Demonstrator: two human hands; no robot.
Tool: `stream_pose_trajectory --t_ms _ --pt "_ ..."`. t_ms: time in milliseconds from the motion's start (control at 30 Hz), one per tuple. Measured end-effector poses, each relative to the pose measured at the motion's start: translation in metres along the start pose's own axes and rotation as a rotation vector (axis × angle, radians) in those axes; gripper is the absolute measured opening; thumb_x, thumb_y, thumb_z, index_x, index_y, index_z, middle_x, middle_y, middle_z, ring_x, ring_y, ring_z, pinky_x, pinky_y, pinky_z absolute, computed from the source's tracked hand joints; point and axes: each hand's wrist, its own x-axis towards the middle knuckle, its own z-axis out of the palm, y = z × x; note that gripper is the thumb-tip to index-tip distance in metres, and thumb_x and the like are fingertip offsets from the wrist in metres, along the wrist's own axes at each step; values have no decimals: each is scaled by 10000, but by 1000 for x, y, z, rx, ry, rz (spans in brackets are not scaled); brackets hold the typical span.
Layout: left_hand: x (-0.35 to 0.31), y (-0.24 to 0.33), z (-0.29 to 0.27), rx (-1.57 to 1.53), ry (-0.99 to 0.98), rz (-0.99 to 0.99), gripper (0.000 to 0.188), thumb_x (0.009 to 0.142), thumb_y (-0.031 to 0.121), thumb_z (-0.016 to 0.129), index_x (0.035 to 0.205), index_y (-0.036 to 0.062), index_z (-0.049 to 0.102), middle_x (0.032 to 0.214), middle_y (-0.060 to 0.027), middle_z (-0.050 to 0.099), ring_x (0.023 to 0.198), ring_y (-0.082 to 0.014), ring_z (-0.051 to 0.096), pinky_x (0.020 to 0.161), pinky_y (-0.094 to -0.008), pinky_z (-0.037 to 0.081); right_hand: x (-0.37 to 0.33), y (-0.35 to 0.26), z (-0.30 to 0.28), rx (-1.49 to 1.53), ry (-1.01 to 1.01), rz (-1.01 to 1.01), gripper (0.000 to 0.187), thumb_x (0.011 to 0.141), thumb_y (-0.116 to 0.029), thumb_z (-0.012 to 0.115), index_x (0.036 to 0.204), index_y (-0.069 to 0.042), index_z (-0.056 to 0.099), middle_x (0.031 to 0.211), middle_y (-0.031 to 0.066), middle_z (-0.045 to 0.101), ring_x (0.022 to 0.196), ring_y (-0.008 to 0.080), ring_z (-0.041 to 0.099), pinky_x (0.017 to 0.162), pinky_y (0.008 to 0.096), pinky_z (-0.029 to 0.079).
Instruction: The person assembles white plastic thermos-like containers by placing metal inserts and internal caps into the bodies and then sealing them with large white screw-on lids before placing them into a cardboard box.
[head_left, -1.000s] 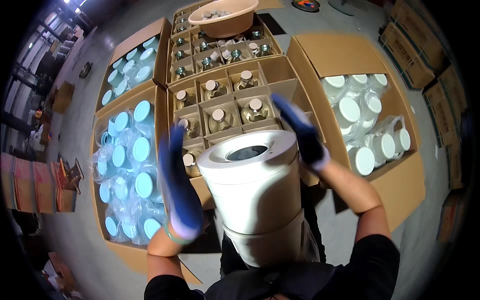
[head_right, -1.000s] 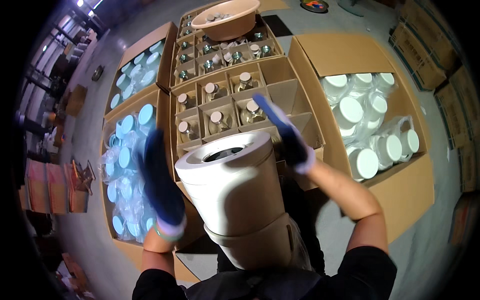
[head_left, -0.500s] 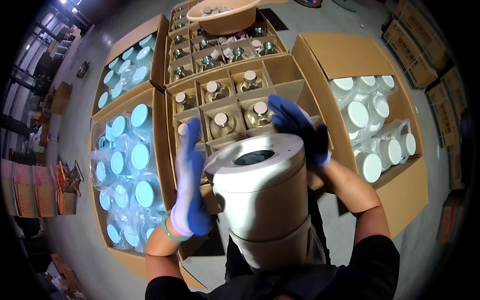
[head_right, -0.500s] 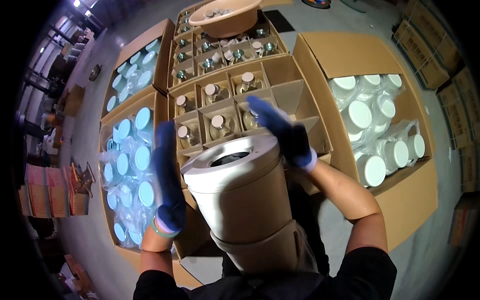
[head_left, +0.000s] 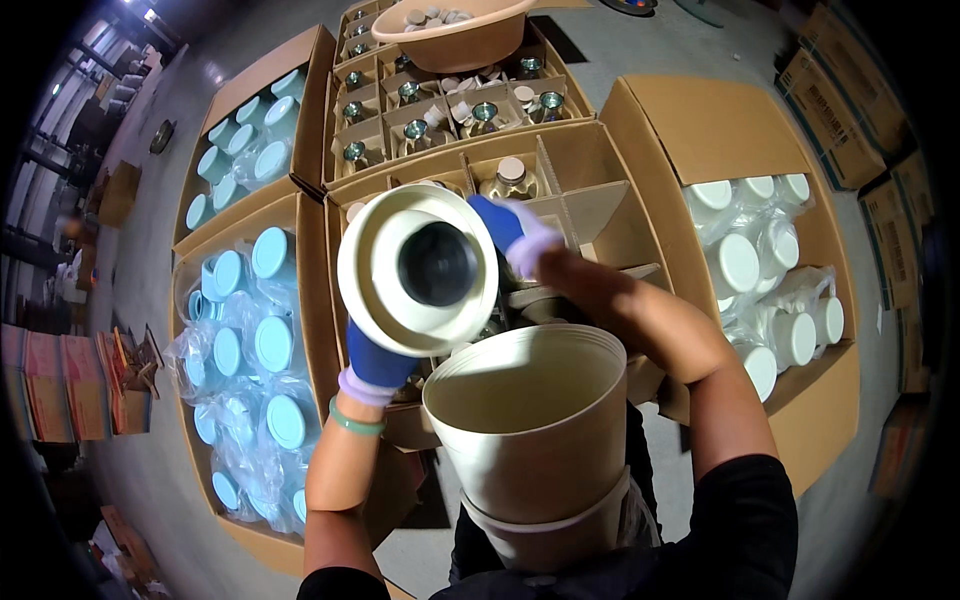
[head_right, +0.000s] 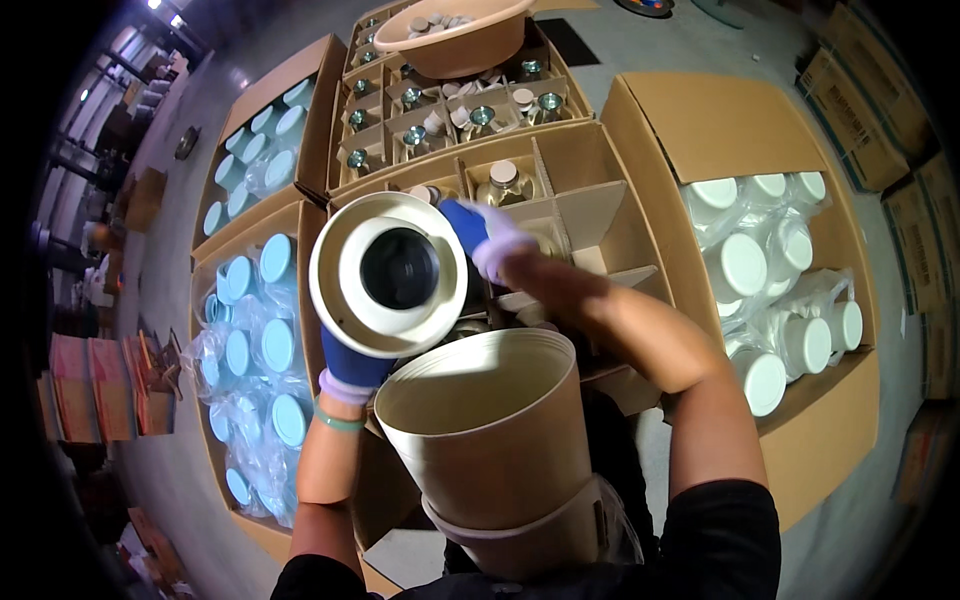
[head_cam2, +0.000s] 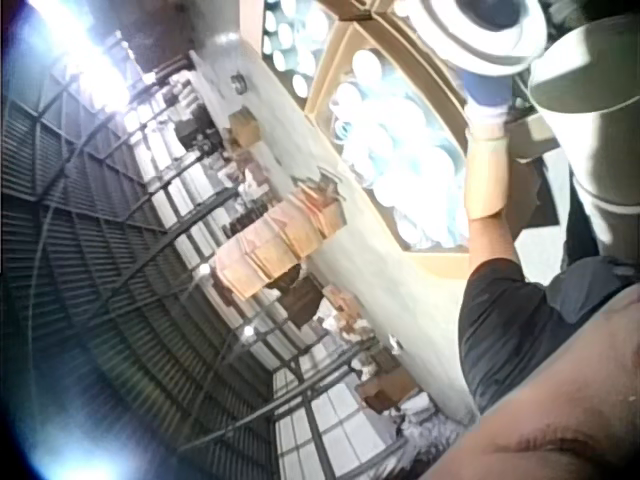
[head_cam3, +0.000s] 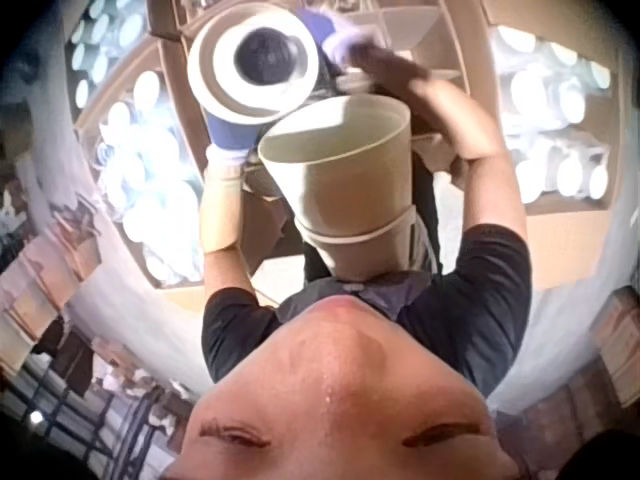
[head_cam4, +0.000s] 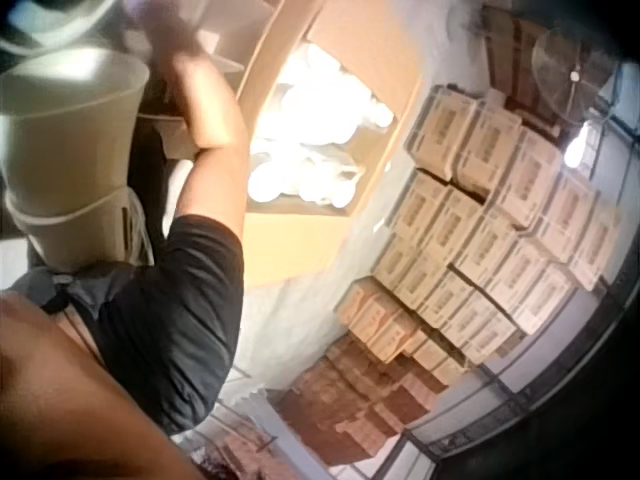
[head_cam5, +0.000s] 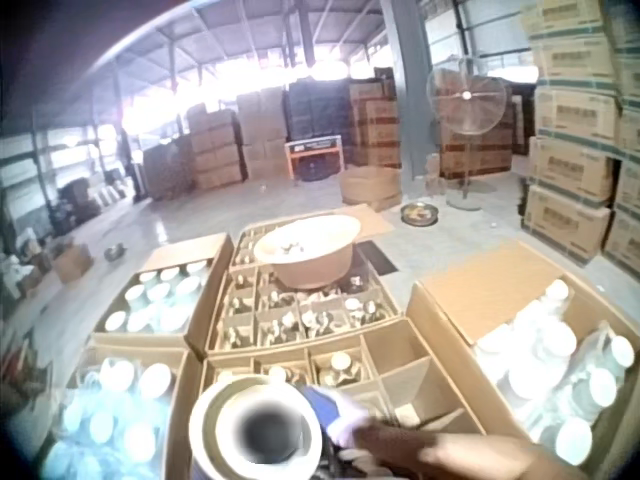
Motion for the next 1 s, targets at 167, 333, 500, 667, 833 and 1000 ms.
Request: stream_pose_trajectory --t_ms 167,333,500,667,833,1000 --pt "-11 -33 1 431 127 17 687 723 208 865 1311 41 551 1247 -118 642 1143 -233 625 995 -366 504 59 -57 -13 -1865 381 -328 613 831 -302 708 1384 -163 483 1425 154 485 1323 345 455 1083 428 408" --pt "-86 -51 8 -1093 674 -593 514 954 432 568 1333 86 547 1286 -87 625 1169 -266 598 1014 -445 466 82 -50 -29 -1942 389 35 801 813 -261 734 1503 -237 326 1474 142 417 1343 359 426 1106 476 377" --pt "-109 8 18 -230 1051 -366 553 1054 379 347 1512 70 328 1533 -92 389 1450 -250 276 1191 -462 133 66 -57 -58 -1817 494 -218 925 735 -214 810 1519 -210 319 1359 169 523 1259 401 467 1085 423 380" --pt "-55 -4 0 -177 188 -233 495 1036 222 443 1455 -15 330 1361 -157 540 1294 -279 496 1078 -377 407 3 -118 40 -1603 412 -611 941 651 -164 860 1473 -125 402 1222 175 612 1121 382 537 1021 438 415" --pt "70 -8 23 -1528 -206 -629 943 881 768 433 1502 67 320 1508 -219 370 1303 -408 471 1057 -590 402 -126 -151 170 -1891 -236 -1226 830 691 -154 776 1430 -31 418 1258 183 551 1101 425 499 1007 476 391" --pt "88 52 43 -1775 -377 -202 765 967 631 405 1476 60 380 1437 -205 472 1259 -355 535 1062 -495 461 -215 -207 236 -1889 -738 -711 846 670 -155 731 1442 -3 419 1381 223 480 1258 418 467 1110 478 361"
